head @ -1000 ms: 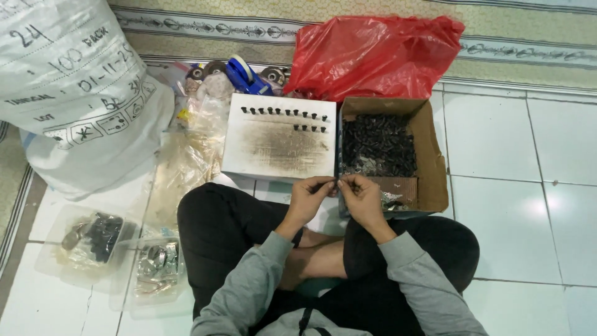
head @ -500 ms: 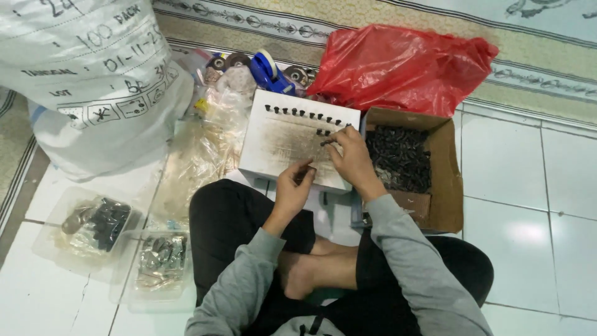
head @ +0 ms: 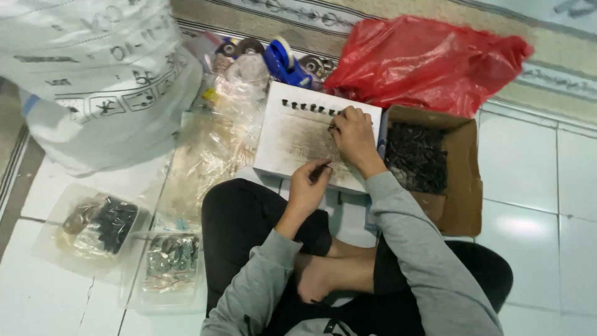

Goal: Manually inserting small black components into a white template board while sitting on the floor.

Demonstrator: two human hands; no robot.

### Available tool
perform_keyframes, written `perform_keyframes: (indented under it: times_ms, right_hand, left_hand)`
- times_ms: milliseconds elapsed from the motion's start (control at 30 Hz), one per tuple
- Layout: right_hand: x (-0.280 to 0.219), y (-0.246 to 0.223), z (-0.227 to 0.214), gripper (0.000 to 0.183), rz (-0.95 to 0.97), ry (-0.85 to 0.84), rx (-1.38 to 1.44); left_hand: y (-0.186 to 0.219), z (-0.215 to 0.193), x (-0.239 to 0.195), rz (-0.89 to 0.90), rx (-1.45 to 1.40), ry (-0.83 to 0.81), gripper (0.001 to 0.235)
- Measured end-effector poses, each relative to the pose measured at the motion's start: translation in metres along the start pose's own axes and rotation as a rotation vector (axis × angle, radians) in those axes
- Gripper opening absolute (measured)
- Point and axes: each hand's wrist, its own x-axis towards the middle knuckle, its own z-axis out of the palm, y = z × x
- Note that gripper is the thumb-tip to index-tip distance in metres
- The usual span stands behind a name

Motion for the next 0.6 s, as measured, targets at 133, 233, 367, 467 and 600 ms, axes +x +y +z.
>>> perform_keyframes:
  times_ms: [133, 233, 367, 467, 600]
  right_hand:
    - [-0.007, 0.0, -0.015, 0.024, 0.019, 0.02, 0.067]
    - [-0.02, 0.014, -0.035, 0.029, 0.04, 0.114, 0.167]
    - [-0.063, 0.078, -0.07, 0.02, 0.155, 0.112, 0.191]
    - [-0.113, 0.153, -0.076, 0.025, 0.439, -0.081, 0.163]
    - [-0.188, 0.215, -0.056, 0.03, 0.713, -0.293, 0.126]
  left_hand:
    - [0.016, -0.001, -0.003, -0.035, 0.004, -0.041, 0.028]
    - [0.017, 0.001, -0.004, -0.025, 0.034, -0.023, 0.028]
    - [0.025, 0.005, -0.009, 0.024, 0.113, 0.022, 0.026]
    - [0.028, 0.012, -0.012, 0.123, 0.172, 0.013, 0.024]
    - [0.01, 0.026, -0.015, 0.283, 0.217, -0.02, 0.02]
